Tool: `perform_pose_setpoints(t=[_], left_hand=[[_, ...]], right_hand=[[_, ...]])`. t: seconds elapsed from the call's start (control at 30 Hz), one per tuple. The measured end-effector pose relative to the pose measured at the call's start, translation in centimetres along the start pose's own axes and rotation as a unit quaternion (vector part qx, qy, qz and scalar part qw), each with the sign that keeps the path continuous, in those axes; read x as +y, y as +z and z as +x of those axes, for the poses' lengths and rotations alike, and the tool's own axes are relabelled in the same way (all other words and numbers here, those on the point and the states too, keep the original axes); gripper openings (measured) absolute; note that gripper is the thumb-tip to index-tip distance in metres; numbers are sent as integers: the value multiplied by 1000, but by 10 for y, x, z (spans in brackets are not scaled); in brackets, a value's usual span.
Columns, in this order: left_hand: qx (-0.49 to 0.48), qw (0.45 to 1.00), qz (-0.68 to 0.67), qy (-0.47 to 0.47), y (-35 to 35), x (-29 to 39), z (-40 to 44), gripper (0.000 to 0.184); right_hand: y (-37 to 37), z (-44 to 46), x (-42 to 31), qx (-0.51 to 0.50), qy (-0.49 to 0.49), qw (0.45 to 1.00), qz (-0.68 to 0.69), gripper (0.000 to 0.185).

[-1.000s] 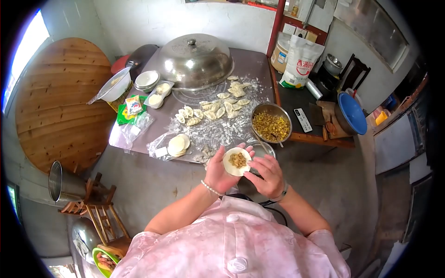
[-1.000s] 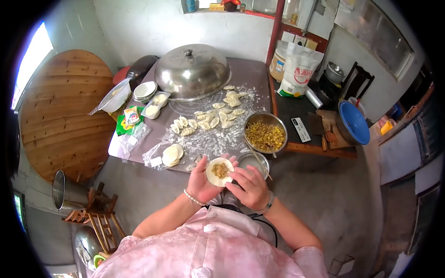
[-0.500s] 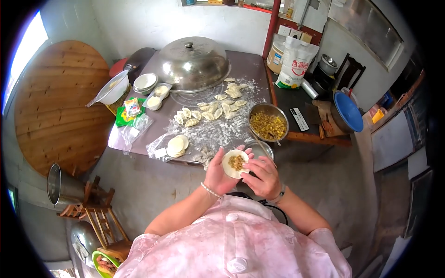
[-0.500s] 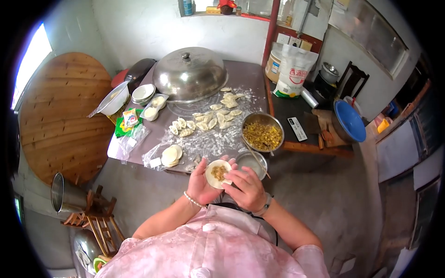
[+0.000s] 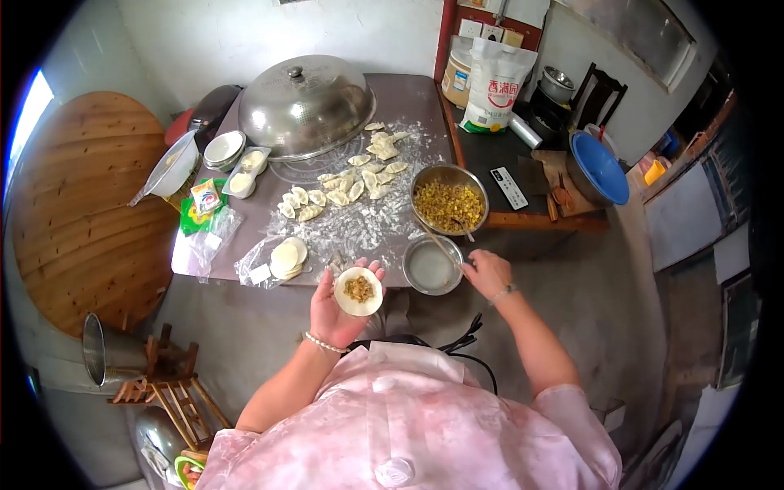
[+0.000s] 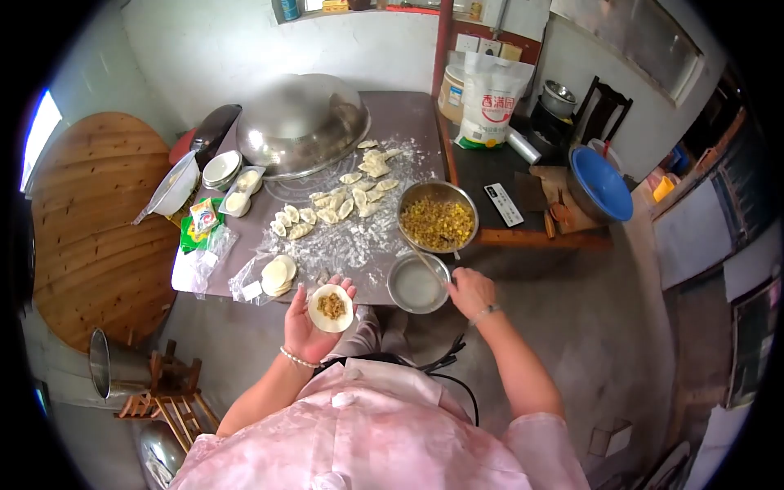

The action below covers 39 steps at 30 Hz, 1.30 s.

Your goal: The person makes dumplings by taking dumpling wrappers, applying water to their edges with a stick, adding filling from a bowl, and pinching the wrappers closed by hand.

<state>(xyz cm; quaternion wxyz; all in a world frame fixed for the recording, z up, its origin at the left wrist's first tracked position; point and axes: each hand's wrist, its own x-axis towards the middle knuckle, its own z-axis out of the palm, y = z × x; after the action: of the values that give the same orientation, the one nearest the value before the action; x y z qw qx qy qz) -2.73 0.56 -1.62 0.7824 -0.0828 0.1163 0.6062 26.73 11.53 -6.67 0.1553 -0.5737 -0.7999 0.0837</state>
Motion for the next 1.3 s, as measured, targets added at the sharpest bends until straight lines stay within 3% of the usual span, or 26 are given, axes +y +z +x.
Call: perform_pose_setpoints(t=[0.07,0.2,0.4,0.7,0.8,0.9,1.0,1.1,1.23,1.3], left_hand=[[4,1000,8,-2,1,-2,0,59],[1,1000,15,-2,-2,-3,2,59],[16,1000,12,2,6,-1,0,59],[-3,1000,-7,5,-5,4,0,56],[4,1000,-4,3,-7,3,1,57],[-4,1000,-3,-2,-7,0,4,57],[-10,1000,2,-3,-2,-1,4,58],[-12,1000,-4,-2,-1,0,3,59],[-20,1000,-18,0,-2,-1,3,61],[-36,999,-6,5,0,-3,2,61]], right_hand=[[21,5,9,-91,-17,994,-63,26],[52,21,7,-45,-79,992,-83,26],[92,44,10,-128,-62,976,-164,23],[30,-8,30,-119,-64,990,-31,37],[21,-16,42,-177,-64,981,-48,37],[10,-3,16,-194,48,978,-56,33],[38,-1,16,-208,18,978,-3,29],[34,3,8,-148,28,988,-14,27],[24,-5,13,-219,59,974,-24,30],[0,-8,9,-206,73,975,-29,32]])
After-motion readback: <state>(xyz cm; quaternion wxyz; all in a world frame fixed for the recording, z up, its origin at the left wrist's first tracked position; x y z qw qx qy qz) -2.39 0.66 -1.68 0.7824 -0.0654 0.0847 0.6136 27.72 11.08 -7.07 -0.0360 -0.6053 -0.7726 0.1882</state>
